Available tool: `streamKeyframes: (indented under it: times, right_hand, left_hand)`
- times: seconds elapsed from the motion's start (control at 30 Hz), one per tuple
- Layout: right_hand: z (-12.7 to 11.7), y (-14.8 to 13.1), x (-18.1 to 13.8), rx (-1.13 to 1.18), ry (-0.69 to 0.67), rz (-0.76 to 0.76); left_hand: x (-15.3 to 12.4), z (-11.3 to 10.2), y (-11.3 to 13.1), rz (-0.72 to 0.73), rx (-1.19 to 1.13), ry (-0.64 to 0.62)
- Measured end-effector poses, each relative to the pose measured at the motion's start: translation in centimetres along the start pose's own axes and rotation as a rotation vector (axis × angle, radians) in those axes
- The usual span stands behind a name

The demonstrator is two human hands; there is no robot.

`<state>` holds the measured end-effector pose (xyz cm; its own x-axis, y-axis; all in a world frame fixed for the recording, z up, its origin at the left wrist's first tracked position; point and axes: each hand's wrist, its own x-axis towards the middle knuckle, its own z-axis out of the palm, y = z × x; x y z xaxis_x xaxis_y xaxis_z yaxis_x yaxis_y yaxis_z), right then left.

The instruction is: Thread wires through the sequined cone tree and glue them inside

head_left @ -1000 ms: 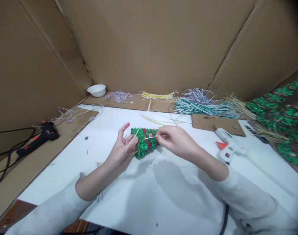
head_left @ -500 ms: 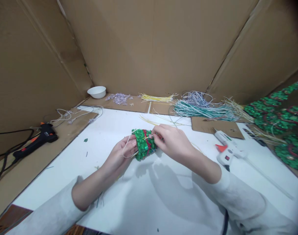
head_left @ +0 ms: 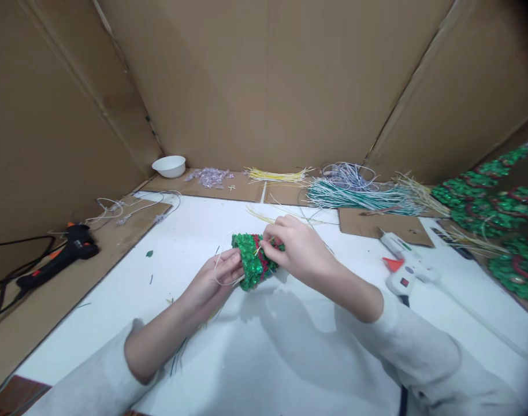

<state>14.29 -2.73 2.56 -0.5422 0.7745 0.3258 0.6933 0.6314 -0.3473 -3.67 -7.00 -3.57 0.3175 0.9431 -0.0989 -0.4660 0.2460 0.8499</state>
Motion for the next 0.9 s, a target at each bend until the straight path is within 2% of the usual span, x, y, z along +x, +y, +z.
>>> streamKeyframes:
  times: [0.3, 0.43, 0.53, 0.67, 0.8, 0.9]
  right_hand:
    - [1.8, -0.4, 0.2, -0.046, 0.096, -0.007]
    - [1.6, -0.7, -0.2, -0.045, 0.024, -0.05]
    - [1.2, -1.0, -0.4, 0.022, -0.079, -0.02]
    - [0.5, -0.9, -0.5, 0.208, -0.135, 0.089]
    - [-0.5, -0.3, -0.4, 0.33, -0.117, 0.052]
    - [-0.4, -0.1, -0.4, 0.386, -0.081, 0.002]
  left_hand:
    - [-0.1, 0.3, 0.2, -0.012, 0.016, -0.018]
    - [-0.2, 0.4, 0.2, -0.012, 0.014, -0.02]
    - [-0.2, 0.4, 0.2, -0.015, 0.009, -0.009]
    - [-0.2, 0.4, 0.1, -0.017, -0.008, 0.023]
    - [-0.2, 0.4, -0.1, -0.024, -0.013, 0.054]
    - [-0.3, 0.4, -0.1, -0.022, -0.009, 0.072]
